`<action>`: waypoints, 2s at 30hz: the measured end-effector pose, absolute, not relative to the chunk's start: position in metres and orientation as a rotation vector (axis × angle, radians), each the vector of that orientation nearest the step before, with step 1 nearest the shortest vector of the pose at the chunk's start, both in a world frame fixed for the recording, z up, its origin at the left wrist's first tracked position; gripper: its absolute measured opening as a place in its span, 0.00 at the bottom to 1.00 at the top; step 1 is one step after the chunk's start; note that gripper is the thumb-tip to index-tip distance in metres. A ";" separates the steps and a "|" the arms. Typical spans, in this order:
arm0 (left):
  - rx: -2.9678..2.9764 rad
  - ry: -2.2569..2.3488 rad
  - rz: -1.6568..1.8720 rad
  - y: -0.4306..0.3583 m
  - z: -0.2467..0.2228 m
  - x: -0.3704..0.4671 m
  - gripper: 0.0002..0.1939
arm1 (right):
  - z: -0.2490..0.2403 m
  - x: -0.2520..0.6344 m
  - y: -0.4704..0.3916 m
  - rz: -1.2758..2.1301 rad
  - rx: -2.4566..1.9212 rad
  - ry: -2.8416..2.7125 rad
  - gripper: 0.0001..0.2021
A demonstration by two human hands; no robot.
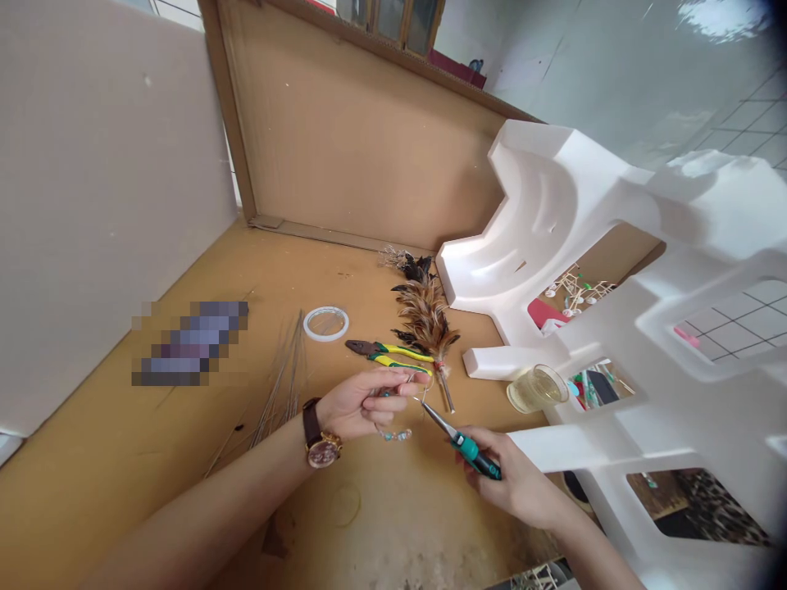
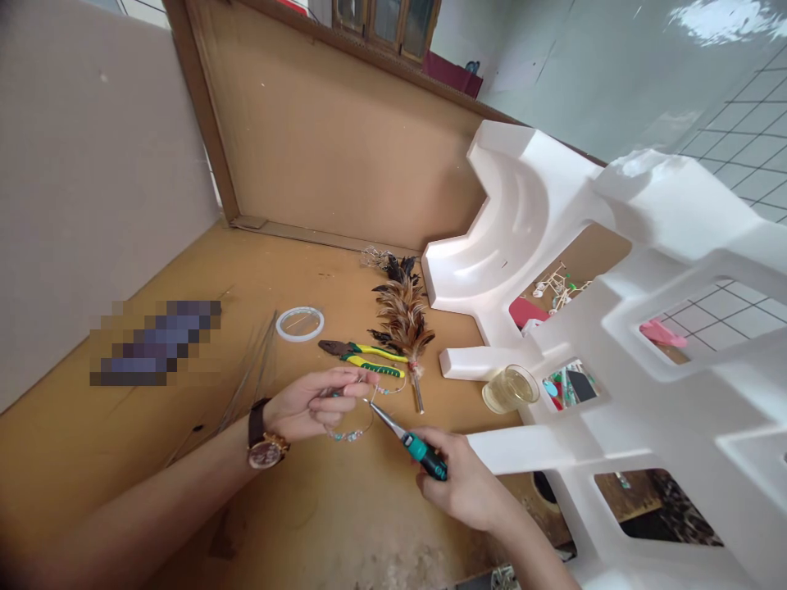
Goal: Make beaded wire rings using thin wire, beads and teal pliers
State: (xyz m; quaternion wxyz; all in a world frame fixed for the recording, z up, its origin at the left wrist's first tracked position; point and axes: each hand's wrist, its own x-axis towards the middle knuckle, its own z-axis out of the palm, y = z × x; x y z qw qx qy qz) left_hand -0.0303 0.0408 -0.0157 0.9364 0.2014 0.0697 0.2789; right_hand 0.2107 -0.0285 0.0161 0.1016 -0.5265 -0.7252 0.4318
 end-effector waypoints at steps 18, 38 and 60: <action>0.354 0.135 0.554 0.041 -0.015 -0.029 0.12 | 0.006 0.210 -0.031 1.394 -1.527 -1.998 0.07; 0.429 0.166 0.552 0.041 -0.016 -0.028 0.10 | -0.002 0.211 -0.037 1.471 -1.550 -1.923 0.06; 1.073 0.646 0.924 0.029 -0.010 -0.016 0.11 | -0.015 0.230 -0.043 0.941 -1.664 -2.079 0.15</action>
